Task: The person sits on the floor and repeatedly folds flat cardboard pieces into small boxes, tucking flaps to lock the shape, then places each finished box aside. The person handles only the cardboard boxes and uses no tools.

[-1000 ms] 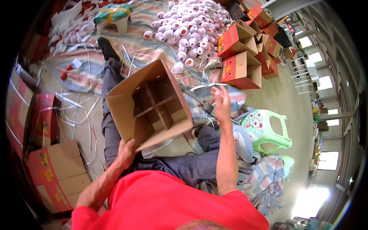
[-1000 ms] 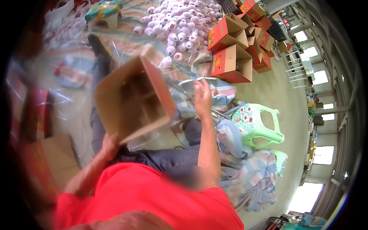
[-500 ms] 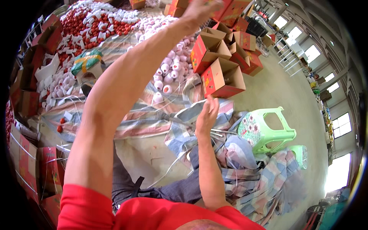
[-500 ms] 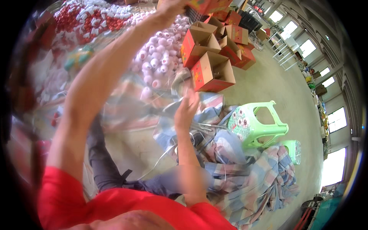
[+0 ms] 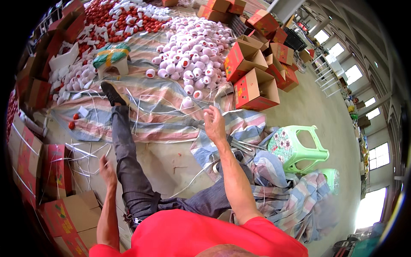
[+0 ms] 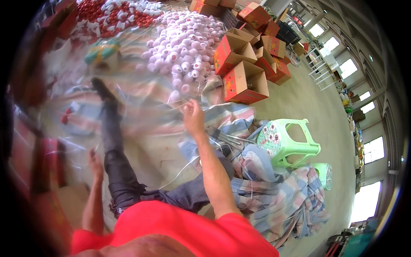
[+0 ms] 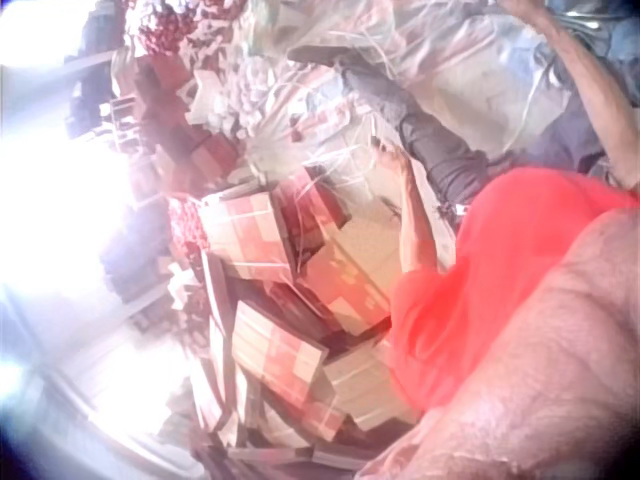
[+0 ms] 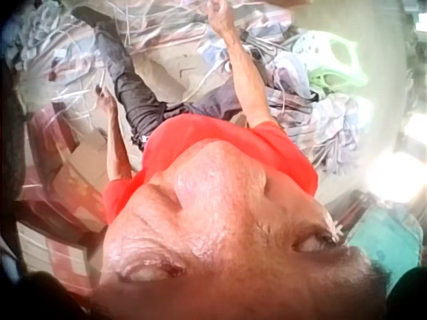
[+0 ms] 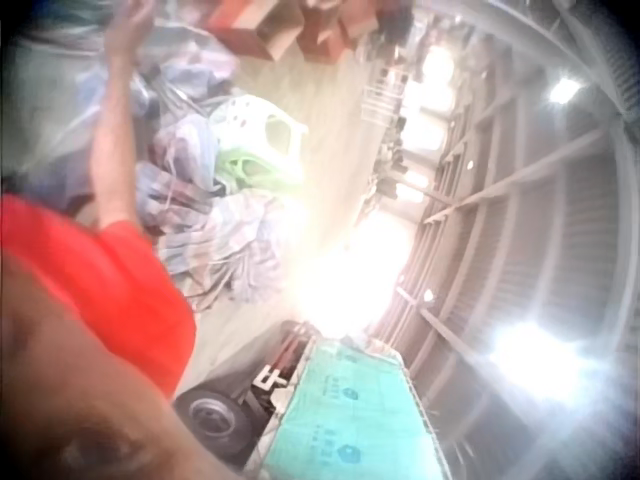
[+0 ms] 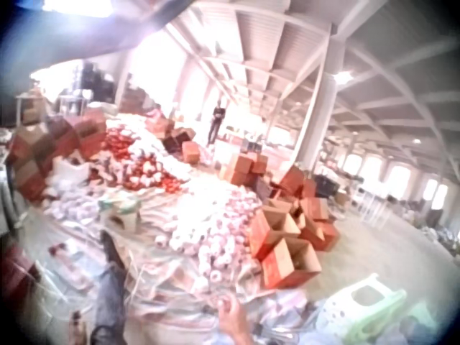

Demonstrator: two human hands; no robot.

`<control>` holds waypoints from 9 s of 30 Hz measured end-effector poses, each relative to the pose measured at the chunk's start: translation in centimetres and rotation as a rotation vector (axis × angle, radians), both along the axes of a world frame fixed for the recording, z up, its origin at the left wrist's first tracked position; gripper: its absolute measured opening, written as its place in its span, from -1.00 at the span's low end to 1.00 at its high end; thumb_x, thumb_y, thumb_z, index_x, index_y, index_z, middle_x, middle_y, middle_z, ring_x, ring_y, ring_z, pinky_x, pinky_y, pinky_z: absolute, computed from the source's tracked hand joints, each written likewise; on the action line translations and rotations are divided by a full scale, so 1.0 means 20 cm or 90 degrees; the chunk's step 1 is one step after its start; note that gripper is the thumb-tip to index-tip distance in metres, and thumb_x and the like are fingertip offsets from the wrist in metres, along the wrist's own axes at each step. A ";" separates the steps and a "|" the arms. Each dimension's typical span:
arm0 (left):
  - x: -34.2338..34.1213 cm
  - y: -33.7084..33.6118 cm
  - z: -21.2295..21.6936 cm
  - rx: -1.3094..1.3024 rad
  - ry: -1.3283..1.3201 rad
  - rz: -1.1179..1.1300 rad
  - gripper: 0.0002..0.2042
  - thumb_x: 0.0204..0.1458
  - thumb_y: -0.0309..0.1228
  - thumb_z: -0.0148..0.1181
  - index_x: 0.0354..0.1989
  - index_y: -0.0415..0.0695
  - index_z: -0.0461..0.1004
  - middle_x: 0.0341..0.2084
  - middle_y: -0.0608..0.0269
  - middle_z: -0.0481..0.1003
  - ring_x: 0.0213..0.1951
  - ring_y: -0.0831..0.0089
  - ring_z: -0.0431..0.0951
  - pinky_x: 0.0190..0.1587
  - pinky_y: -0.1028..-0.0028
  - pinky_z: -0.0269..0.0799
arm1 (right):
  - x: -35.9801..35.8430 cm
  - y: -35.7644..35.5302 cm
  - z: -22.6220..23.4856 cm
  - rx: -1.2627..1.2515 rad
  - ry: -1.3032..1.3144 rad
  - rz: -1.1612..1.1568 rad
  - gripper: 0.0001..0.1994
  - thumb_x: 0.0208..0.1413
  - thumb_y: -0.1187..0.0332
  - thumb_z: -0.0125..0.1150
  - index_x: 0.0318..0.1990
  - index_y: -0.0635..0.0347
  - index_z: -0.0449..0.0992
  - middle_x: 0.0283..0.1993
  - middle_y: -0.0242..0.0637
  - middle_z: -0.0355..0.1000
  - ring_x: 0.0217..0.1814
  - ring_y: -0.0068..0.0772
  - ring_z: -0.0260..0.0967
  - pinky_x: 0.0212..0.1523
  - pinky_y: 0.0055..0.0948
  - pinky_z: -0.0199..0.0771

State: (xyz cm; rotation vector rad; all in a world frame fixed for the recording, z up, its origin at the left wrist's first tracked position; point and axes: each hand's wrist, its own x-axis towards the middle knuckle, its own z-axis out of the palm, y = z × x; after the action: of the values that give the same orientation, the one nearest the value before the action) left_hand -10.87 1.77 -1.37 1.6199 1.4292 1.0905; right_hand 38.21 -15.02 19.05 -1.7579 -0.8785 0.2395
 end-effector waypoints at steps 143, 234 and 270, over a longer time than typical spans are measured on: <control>0.03 -1.00 1.01 -1.149 -1.014 -0.651 -0.44 0.42 -0.25 0.10 0.50 -0.18 0.15 0.44 0.07 0.29 0.48 0.13 0.26 0.53 0.03 0.15 | -0.45 -0.12 0.70 0.245 -0.246 -0.078 -0.35 0.44 -0.09 -0.02 0.43 0.25 0.29 0.25 -0.13 0.42 0.26 -0.13 0.41 0.34 -0.11 0.43; 0.42 0.26 1.63 0.664 -0.013 -0.793 -0.73 0.11 -0.25 0.16 -0.54 -0.14 0.39 -0.68 0.11 0.43 -0.51 0.06 0.45 -0.19 0.16 0.27 | -1.08 0.54 0.62 -0.047 -0.344 0.254 -0.58 0.13 0.49 0.04 0.18 0.29 0.31 0.26 0.09 0.29 0.40 0.14 0.15 0.49 -0.03 0.05; 0.45 -0.11 0.67 0.191 0.025 -0.395 -0.23 -0.23 -0.53 0.21 0.35 -0.20 0.32 0.44 -0.07 0.21 0.55 -0.05 0.00 0.55 -0.13 -0.17 | -0.97 0.67 -0.49 -0.310 -0.381 0.507 -0.71 0.13 0.44 0.19 0.02 0.20 0.49 0.06 0.05 0.53 0.16 0.17 0.46 0.25 0.04 0.39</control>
State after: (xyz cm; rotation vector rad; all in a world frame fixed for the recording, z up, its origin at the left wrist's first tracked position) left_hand -1.95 -0.41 11.94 2.1087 0.7084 0.9254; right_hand 18.79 -1.55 9.29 -1.8553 -2.0924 0.4825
